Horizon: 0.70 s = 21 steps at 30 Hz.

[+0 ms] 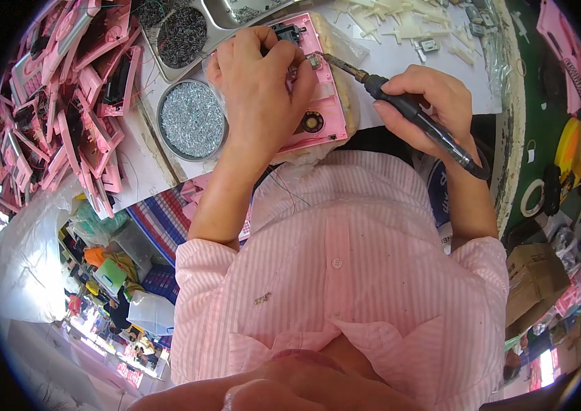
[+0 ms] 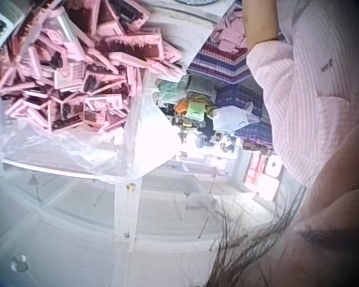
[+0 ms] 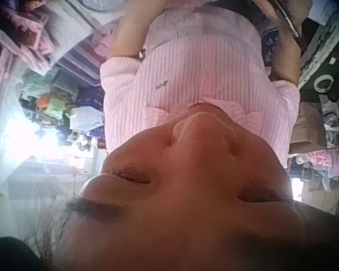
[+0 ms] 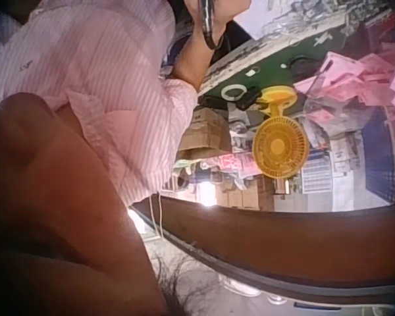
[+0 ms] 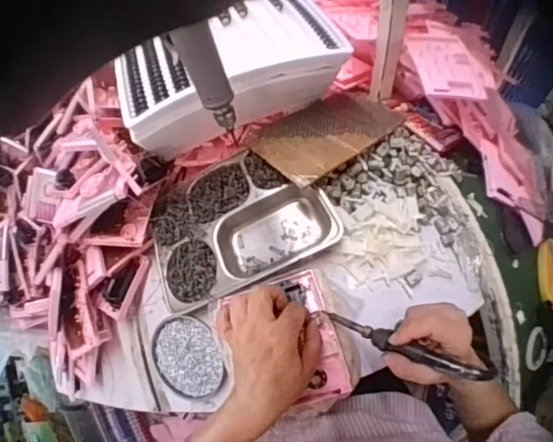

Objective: Assembling internal circuit components and securing the plastic outer casing of toy calculators at a factory workbench.

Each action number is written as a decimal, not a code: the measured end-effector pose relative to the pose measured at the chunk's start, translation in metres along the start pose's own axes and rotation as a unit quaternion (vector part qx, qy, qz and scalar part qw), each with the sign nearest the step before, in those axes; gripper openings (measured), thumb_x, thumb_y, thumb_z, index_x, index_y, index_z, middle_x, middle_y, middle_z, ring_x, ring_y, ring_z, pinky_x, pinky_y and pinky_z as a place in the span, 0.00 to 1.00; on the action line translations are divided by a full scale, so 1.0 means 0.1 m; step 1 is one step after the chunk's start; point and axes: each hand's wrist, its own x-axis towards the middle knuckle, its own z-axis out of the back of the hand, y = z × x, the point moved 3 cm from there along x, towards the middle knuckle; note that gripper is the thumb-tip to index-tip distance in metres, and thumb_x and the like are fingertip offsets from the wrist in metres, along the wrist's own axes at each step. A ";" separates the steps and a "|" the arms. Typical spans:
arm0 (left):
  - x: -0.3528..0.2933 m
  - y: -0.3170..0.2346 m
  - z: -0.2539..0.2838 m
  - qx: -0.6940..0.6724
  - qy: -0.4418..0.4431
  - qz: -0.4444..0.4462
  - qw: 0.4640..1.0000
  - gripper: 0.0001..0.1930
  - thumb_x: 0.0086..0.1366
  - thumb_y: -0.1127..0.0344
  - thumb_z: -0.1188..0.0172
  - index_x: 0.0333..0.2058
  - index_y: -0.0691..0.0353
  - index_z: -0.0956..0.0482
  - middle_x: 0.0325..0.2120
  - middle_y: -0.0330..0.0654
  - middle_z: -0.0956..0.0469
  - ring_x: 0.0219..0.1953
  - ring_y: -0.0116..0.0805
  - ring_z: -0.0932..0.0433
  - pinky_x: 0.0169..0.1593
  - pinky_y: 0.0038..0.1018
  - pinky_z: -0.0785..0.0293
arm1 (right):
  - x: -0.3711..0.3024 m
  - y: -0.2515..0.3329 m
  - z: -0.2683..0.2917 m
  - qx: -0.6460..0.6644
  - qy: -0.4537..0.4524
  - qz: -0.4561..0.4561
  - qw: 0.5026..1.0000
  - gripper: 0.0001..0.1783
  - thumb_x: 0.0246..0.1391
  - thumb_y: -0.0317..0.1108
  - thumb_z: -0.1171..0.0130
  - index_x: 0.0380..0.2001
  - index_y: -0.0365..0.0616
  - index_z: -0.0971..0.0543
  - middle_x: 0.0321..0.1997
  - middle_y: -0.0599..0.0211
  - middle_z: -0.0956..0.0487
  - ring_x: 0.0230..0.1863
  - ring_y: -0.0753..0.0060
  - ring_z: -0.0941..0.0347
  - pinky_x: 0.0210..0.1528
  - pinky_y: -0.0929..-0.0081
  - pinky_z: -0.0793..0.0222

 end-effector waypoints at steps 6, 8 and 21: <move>0.01 -0.01 0.01 0.003 0.006 -0.003 1.000 0.07 0.48 0.64 0.33 0.26 0.57 0.18 0.37 0.38 0.30 0.43 0.43 0.33 0.48 0.44 0.46 | 0.00 -0.02 -0.02 0.001 0.003 0.005 1.000 0.16 0.44 0.22 0.28 0.37 0.39 0.22 0.25 0.63 0.21 0.21 0.73 0.27 0.24 0.80 0.35; 0.01 -0.01 0.01 0.005 0.009 -0.001 1.000 0.07 0.48 0.64 0.32 0.26 0.57 0.18 0.37 0.38 0.30 0.43 0.43 0.33 0.48 0.43 0.46 | 0.01 -0.01 -0.02 -0.001 0.005 0.009 1.000 0.16 0.44 0.22 0.28 0.37 0.39 0.22 0.25 0.63 0.21 0.21 0.73 0.26 0.24 0.80 0.34; 0.02 -0.03 0.00 0.031 0.007 -0.002 0.999 0.07 0.49 0.62 0.32 0.28 0.54 0.17 0.36 0.37 0.29 0.42 0.43 0.31 0.46 0.44 0.44 | 0.04 0.00 -0.01 -0.016 0.037 0.014 0.999 0.16 0.43 0.21 0.28 0.36 0.40 0.21 0.26 0.64 0.22 0.23 0.73 0.27 0.24 0.79 0.36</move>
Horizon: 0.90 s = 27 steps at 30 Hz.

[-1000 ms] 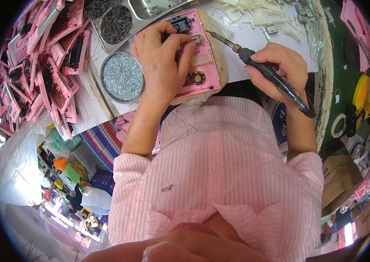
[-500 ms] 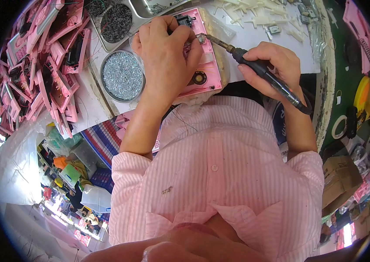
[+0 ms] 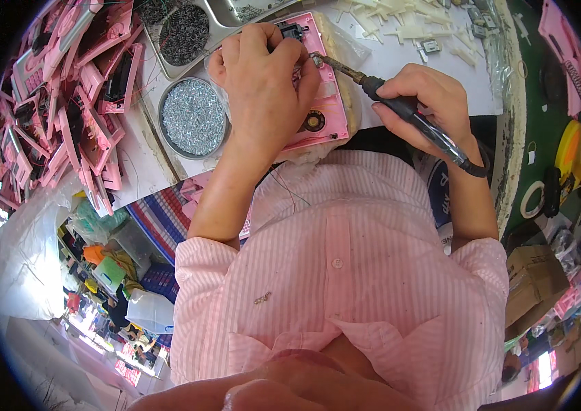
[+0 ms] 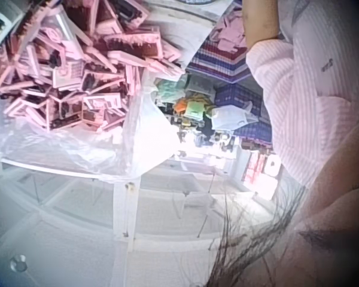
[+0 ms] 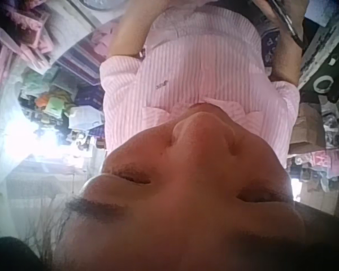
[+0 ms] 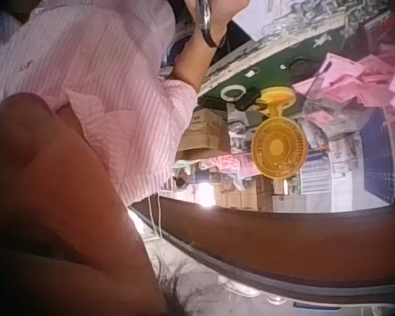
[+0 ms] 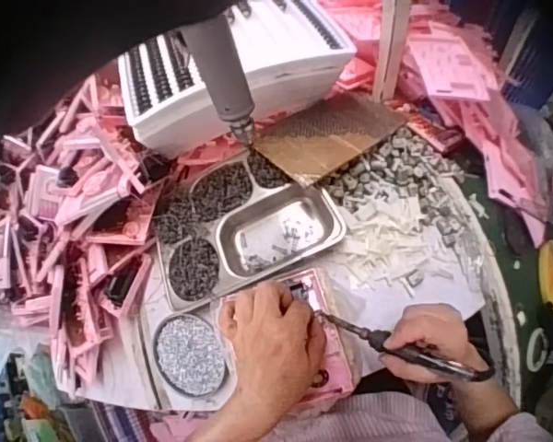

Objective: Assembling internal circuit components and securing the plastic outer casing of toy calculators at a factory workbench.

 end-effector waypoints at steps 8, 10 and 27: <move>-0.01 0.00 -0.01 -0.001 -0.003 -0.001 1.000 0.08 0.50 0.62 0.33 0.29 0.54 0.17 0.37 0.38 0.29 0.43 0.43 0.31 0.50 0.45 0.44 | -0.09 -0.01 0.06 0.047 -0.046 -0.039 0.997 0.16 0.44 0.21 0.29 0.38 0.39 0.21 0.27 0.64 0.21 0.24 0.74 0.28 0.25 0.80 0.37; 0.00 -0.01 0.01 -0.001 0.000 -0.003 1.000 0.08 0.50 0.62 0.33 0.29 0.54 0.17 0.37 0.38 0.29 0.43 0.42 0.31 0.50 0.45 0.44 | -0.08 0.00 0.07 0.037 -0.045 -0.035 0.998 0.16 0.44 0.21 0.28 0.38 0.39 0.21 0.27 0.63 0.21 0.24 0.74 0.28 0.25 0.81 0.37; -0.19 0.54 0.71 -0.005 0.149 -0.076 0.986 0.08 0.55 0.63 0.29 0.30 0.57 0.18 0.35 0.37 0.23 0.41 0.41 0.23 0.52 0.38 0.28 | -0.07 -0.03 0.24 0.038 -0.080 -0.039 0.995 0.16 0.47 0.18 0.29 0.40 0.35 0.21 0.35 0.60 0.19 0.35 0.72 0.24 0.37 0.79 0.31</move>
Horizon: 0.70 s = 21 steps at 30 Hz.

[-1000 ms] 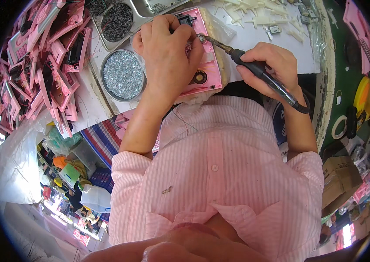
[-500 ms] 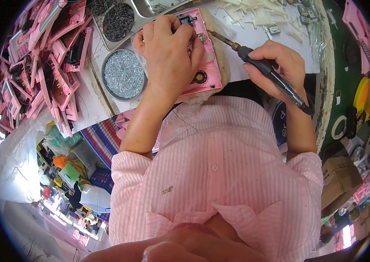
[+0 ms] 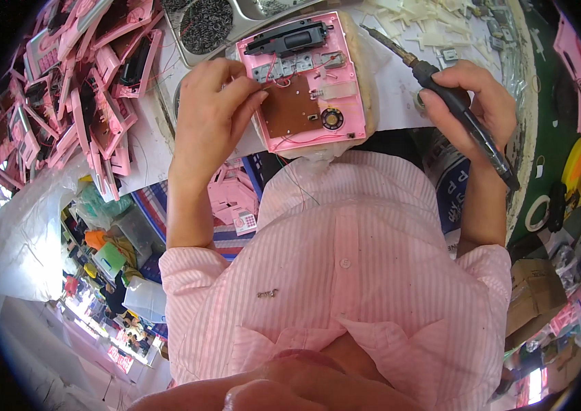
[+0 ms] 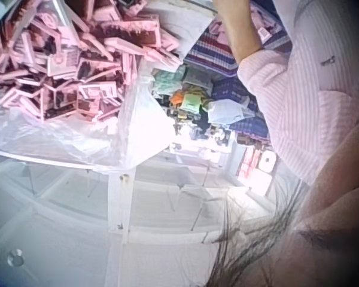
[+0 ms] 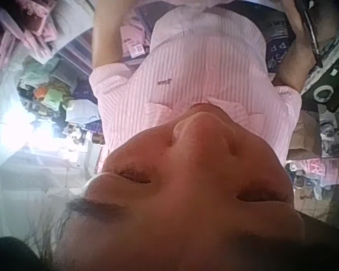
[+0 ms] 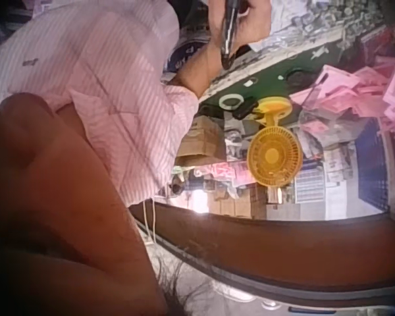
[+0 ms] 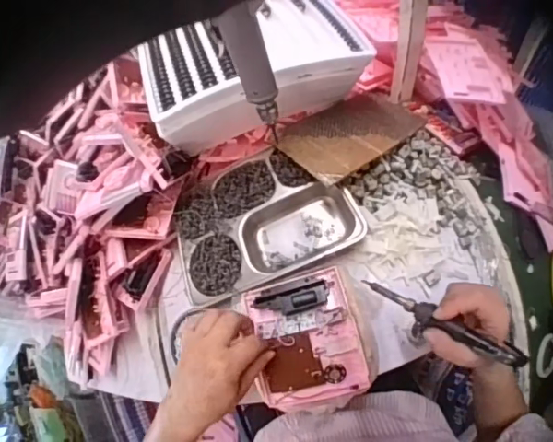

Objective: Assembling internal circuit components and securing the plastic outer casing of toy calculators at a factory workbench.

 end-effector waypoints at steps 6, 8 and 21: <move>0.04 -0.10 -0.38 -0.405 -0.160 0.216 0.874 0.05 0.61 0.75 0.32 0.36 0.66 0.17 0.33 0.40 0.16 0.28 0.22 0.20 0.26 0.17 0.29 | 0.09 0.14 -0.35 0.152 -0.097 -0.168 0.969 0.17 0.55 0.22 0.33 0.47 0.36 0.24 0.31 0.69 0.20 0.26 0.87 0.29 0.28 0.87 0.36; 0.06 -0.18 -0.51 -0.534 -0.149 0.287 0.781 0.04 0.64 0.75 0.34 0.35 0.70 0.18 0.31 0.38 0.17 0.30 0.19 0.22 0.28 0.15 0.29 | 0.20 0.15 -0.52 0.168 -0.087 -0.164 0.968 0.18 0.56 0.22 0.34 0.50 0.38 0.25 0.29 0.72 0.21 0.23 0.89 0.32 0.25 0.89 0.38; -0.01 -0.13 -0.62 -0.461 -0.172 0.226 0.841 0.05 0.62 0.73 0.33 0.36 0.66 0.17 0.26 0.38 0.19 0.26 0.21 0.22 0.31 0.19 0.26 | 0.69 0.17 -1.16 0.234 0.051 -0.167 0.956 0.24 0.56 0.19 0.37 0.57 0.38 0.28 0.41 0.62 0.17 0.45 0.76 0.20 0.51 0.79 0.25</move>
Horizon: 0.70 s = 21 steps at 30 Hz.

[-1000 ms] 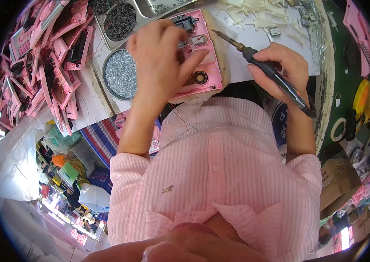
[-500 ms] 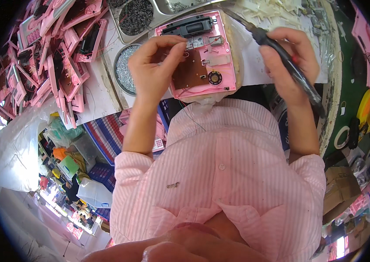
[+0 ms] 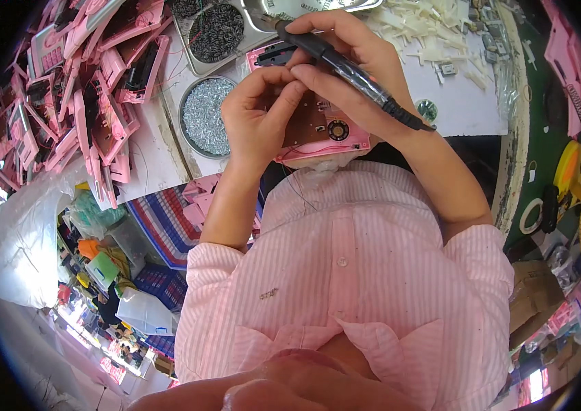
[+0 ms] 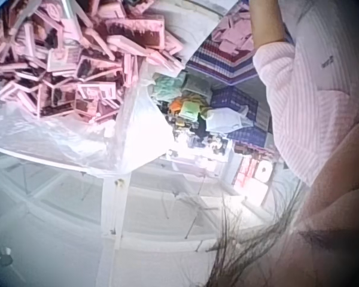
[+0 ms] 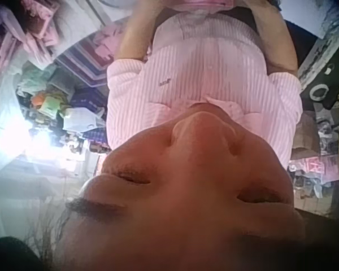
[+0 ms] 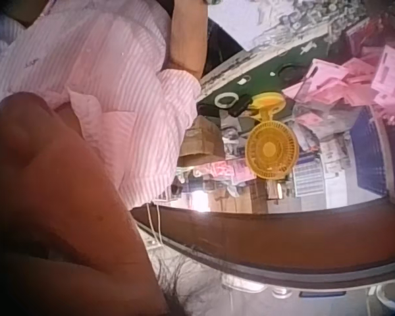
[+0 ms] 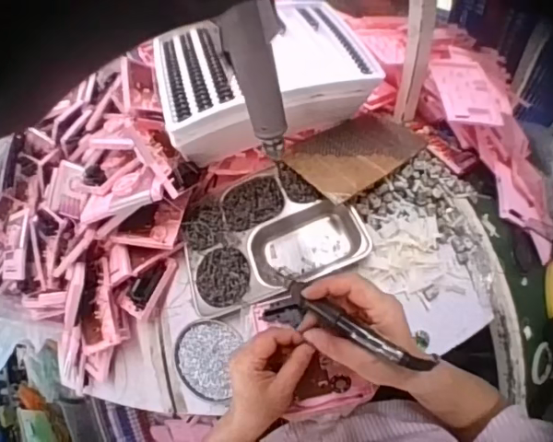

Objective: Assembling internal circuit components and securing the plastic outer casing of toy calculators at a factory workbench.

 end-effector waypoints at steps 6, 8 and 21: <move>0.01 0.00 0.00 -0.115 0.015 0.072 0.991 0.03 0.64 0.74 0.35 0.34 0.67 0.18 0.27 0.38 0.18 0.25 0.21 0.24 0.31 0.18 0.28 | -0.15 -0.09 0.02 -0.050 -0.043 0.024 0.998 0.24 0.54 0.19 0.35 0.55 0.41 0.24 0.40 0.68 0.18 0.43 0.81 0.22 0.47 0.82 0.26; 0.07 -0.04 0.02 -0.119 0.021 0.100 0.988 0.03 0.62 0.73 0.34 0.32 0.66 0.18 0.26 0.38 0.20 0.24 0.23 0.24 0.31 0.19 0.28 | -0.23 -0.07 0.09 -0.090 -0.057 0.049 0.993 0.24 0.52 0.19 0.33 0.53 0.39 0.23 0.40 0.69 0.19 0.42 0.81 0.22 0.46 0.83 0.26; 0.19 -0.04 0.03 0.194 0.005 -0.094 0.976 0.04 0.57 0.72 0.31 0.28 0.65 0.17 0.22 0.38 0.24 0.23 0.28 0.26 0.28 0.24 0.31 | -0.51 0.15 0.65 -0.202 -0.014 0.147 0.968 0.16 0.48 0.23 0.30 0.42 0.36 0.19 0.32 0.67 0.17 0.26 0.83 0.26 0.28 0.85 0.33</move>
